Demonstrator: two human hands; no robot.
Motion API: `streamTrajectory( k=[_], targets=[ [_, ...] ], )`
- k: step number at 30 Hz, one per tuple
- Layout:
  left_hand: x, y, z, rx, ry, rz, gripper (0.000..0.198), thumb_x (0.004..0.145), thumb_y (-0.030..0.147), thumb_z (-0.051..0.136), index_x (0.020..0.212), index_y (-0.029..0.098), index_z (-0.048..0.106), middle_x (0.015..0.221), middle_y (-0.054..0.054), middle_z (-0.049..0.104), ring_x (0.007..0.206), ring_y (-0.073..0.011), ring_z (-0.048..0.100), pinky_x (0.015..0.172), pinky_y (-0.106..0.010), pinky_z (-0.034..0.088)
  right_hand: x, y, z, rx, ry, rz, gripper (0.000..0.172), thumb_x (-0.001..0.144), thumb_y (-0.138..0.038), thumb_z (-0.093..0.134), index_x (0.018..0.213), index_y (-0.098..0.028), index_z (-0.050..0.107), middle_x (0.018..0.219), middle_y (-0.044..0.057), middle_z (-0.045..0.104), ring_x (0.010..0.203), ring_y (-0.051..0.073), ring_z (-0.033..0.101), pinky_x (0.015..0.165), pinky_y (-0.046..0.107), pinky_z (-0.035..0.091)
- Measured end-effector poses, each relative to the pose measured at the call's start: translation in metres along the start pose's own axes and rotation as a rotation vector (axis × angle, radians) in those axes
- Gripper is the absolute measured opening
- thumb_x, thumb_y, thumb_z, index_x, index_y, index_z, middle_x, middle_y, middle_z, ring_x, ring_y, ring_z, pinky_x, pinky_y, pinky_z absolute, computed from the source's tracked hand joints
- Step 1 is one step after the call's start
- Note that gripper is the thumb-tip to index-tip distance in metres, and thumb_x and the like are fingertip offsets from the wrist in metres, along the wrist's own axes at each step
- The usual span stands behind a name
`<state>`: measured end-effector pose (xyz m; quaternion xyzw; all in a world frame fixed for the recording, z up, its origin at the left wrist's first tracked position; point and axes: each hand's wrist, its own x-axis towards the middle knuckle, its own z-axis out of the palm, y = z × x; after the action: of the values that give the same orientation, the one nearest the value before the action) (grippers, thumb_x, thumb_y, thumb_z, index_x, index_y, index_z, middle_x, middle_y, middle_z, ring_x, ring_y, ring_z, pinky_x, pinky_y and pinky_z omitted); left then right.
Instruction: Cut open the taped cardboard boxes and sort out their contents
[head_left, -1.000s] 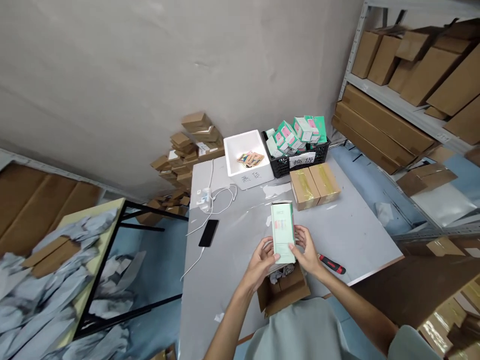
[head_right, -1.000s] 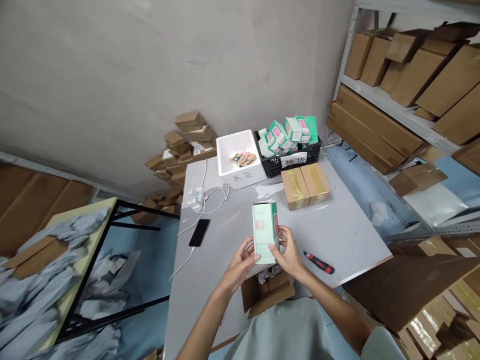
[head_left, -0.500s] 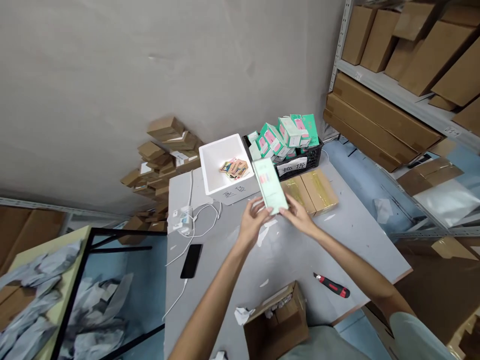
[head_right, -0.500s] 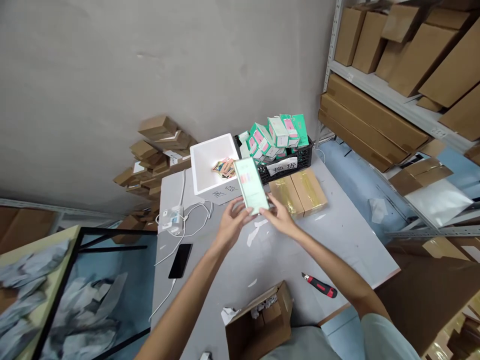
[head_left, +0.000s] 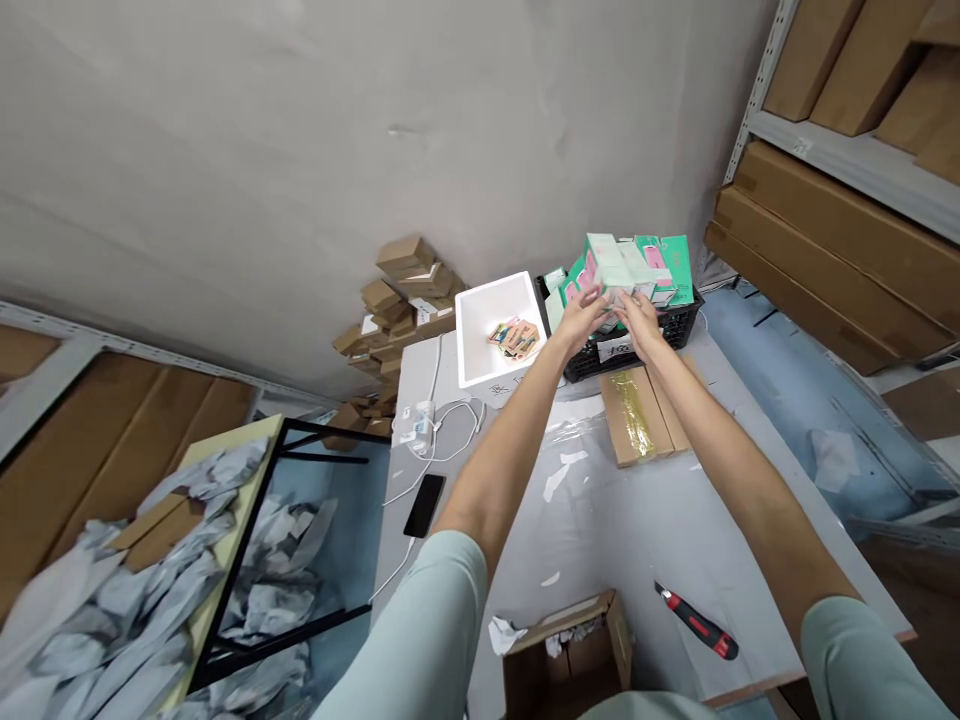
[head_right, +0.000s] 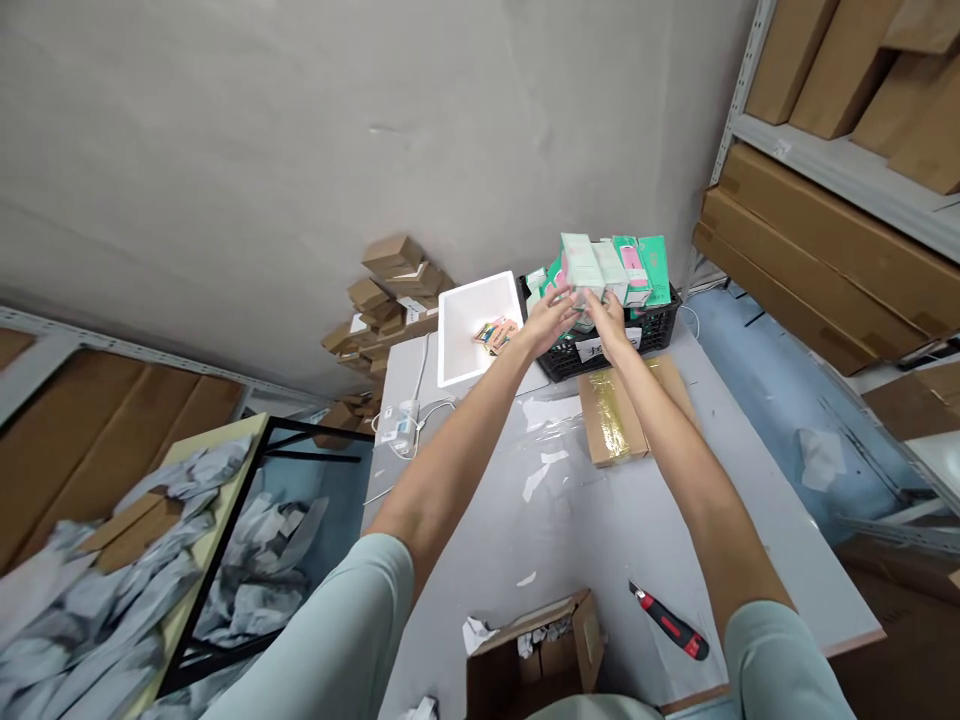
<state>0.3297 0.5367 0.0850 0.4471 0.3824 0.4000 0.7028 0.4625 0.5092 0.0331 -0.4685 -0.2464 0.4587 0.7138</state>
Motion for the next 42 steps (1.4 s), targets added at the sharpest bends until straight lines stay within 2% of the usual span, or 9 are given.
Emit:
streamTrajectory(
  k=[4,8,12,17,24,29,36,39,42],
  targets=[
    [-0.016,-0.040,-0.001,0.056,-0.026,0.002,0.081,0.095,0.023,0.088,0.169,0.029,0.054,0.183,-0.017,0.048,0.167,-0.0300,0.052,0.133,-0.048,0.049,-0.014,0.016,-0.014,0.083,0.027,0.064,0.069,0.085,-0.044,0.084,0.149,-0.026,0.063,0.149,0.010,0.076,0.148,0.025,0.071,0.123,0.041,0.059],
    [-0.070,-0.082,-0.022,0.169,-0.065,0.027,0.084,0.092,0.037,0.092,0.167,0.026,0.058,0.180,-0.020,0.051,0.169,-0.0364,0.049,0.132,-0.056,0.050,-0.052,0.027,-0.036,0.111,0.007,0.093,0.064,0.084,-0.048,0.087,0.141,-0.030,0.066,0.150,0.009,0.074,0.149,0.027,0.070,0.127,0.046,0.057],
    [-0.167,-0.130,-0.067,0.247,-0.059,0.026,0.082,0.089,0.052,0.092,0.160,0.023,0.063,0.171,-0.023,0.061,0.161,-0.0398,0.057,0.128,-0.061,0.054,-0.133,0.048,-0.062,0.113,-0.025,0.162,0.055,0.083,-0.052,0.089,0.130,-0.033,0.069,0.150,0.007,0.075,0.144,0.026,0.073,0.129,0.047,0.056],
    [-0.323,-0.188,-0.137,0.321,0.116,-0.117,0.081,0.081,0.063,0.094,0.147,0.021,0.071,0.152,-0.022,0.074,0.144,-0.0402,0.072,0.124,-0.065,0.056,-0.276,0.097,-0.094,0.064,-0.047,0.464,0.061,0.075,-0.059,0.097,0.123,-0.030,0.074,0.144,0.011,0.080,0.131,0.031,0.080,0.124,0.052,0.059],
    [-0.483,-0.198,-0.193,0.210,0.491,-0.190,0.081,0.069,0.070,0.098,0.132,0.024,0.078,0.145,-0.019,0.079,0.138,-0.0402,0.076,0.122,-0.059,0.059,-0.410,0.123,-0.106,-0.192,-0.215,0.551,0.079,0.069,-0.078,0.097,0.129,-0.030,0.078,0.152,0.018,0.077,0.132,0.038,0.079,0.119,0.060,0.060],
    [-0.528,-0.204,-0.222,0.166,0.696,-0.160,0.081,0.070,0.065,0.095,0.134,0.020,0.074,0.149,-0.022,0.076,0.139,-0.0378,0.075,0.121,-0.057,0.059,-0.430,0.096,-0.102,-0.508,-0.490,0.371,0.076,0.076,-0.079,0.092,0.130,-0.029,0.078,0.152,0.018,0.077,0.123,0.034,0.080,0.115,0.056,0.063],
    [-0.569,-0.248,-0.261,0.358,0.861,-0.275,0.053,0.095,0.028,0.074,0.146,0.015,0.068,0.156,-0.021,0.071,0.146,-0.0329,0.070,0.126,-0.051,0.056,-0.472,0.067,-0.074,-0.729,-0.708,0.255,0.066,0.091,-0.073,0.084,0.138,-0.027,0.076,0.143,0.017,0.080,0.122,0.032,0.079,0.115,0.054,0.062],
    [-0.586,-0.265,-0.273,0.720,0.850,-0.411,0.063,0.095,0.023,0.078,0.156,0.014,0.063,0.169,-0.027,0.058,0.166,-0.0423,0.049,0.138,-0.063,0.041,-0.506,0.071,-0.053,-0.800,-0.782,0.274,0.062,0.093,-0.069,0.083,0.137,-0.026,0.077,0.141,0.015,0.081,0.121,0.031,0.080,0.116,0.052,0.062],
    [-0.603,-0.284,-0.283,0.933,0.784,-0.624,0.086,0.089,0.023,0.089,0.167,0.019,0.052,0.188,-0.031,0.023,0.177,-0.0569,0.014,0.134,-0.084,0.029,-0.540,0.085,-0.030,-0.868,-0.846,0.273,0.054,0.096,-0.063,0.082,0.136,-0.027,0.078,0.140,0.012,0.082,0.120,0.029,0.081,0.115,0.049,0.062]
  ],
)
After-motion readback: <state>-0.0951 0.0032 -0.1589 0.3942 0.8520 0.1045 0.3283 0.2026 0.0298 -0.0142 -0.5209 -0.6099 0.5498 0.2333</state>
